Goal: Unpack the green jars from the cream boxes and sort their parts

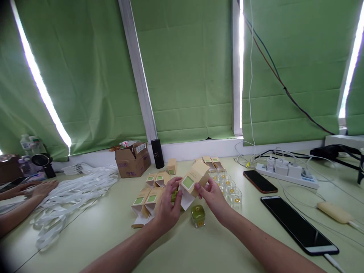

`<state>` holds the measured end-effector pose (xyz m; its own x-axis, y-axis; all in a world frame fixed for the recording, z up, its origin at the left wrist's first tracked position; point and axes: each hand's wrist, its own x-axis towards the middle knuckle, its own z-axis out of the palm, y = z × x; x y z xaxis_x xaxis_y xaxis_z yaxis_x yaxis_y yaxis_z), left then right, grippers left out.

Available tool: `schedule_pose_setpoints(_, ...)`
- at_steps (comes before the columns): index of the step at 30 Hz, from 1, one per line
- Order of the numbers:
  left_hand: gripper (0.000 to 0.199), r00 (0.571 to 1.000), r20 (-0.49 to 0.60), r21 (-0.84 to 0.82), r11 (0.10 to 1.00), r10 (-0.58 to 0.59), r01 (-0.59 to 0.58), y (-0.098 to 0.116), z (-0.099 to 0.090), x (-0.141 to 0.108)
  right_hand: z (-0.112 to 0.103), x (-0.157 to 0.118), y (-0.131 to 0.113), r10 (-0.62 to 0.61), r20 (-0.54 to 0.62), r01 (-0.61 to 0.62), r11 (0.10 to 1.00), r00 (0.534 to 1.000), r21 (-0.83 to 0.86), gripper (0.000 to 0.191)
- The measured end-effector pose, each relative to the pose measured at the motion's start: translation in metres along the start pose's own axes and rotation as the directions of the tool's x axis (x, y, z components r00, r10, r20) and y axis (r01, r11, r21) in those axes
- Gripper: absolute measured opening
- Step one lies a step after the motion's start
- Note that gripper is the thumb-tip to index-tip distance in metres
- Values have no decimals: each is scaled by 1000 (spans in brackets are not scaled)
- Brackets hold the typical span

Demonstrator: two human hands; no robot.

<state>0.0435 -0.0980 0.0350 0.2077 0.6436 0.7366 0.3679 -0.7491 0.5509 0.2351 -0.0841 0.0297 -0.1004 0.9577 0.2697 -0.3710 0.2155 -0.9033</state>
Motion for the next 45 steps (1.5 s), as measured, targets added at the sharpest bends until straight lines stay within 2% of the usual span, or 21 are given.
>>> schedule_pose_setpoints(7,31,994,-90,-45,997,-68,64,2,1,2,-4,2,8,-6,34,7,1000,999,-30,50)
schedule_pose_setpoints(10,36,988,-53,-105,985,-143,137,7,0,5,-4,1,7,-8,72,9,1000,997,-11,48)
schedule_pose_setpoints(14,53,970,0,-251,939,-243,235,10,0,8,-3,1,4,-7,89,6,1000,996,16,49)
schedule_pose_setpoints(19,71,955,82,-360,885,-285,295,13,1,11,-1,-1,-3,18,108,-26,997,994,76,49)
schedule_pose_setpoints(24,66,948,123,-445,837,-295,318,12,0,12,3,-2,-11,41,56,-46,995,998,94,55)
schedule_pose_setpoints(33,59,921,108,-530,763,-374,371,11,-1,16,2,-2,-12,43,-89,-41,999,995,34,55)
schedule_pose_setpoints(40,45,902,38,-474,787,-429,394,10,-6,17,-1,-1,-13,38,-124,-35,999,992,26,54)
schedule_pose_setpoints(45,44,892,-5,-440,802,-453,405,8,-7,18,-4,-1,-11,8,-109,-3,999,994,40,53)
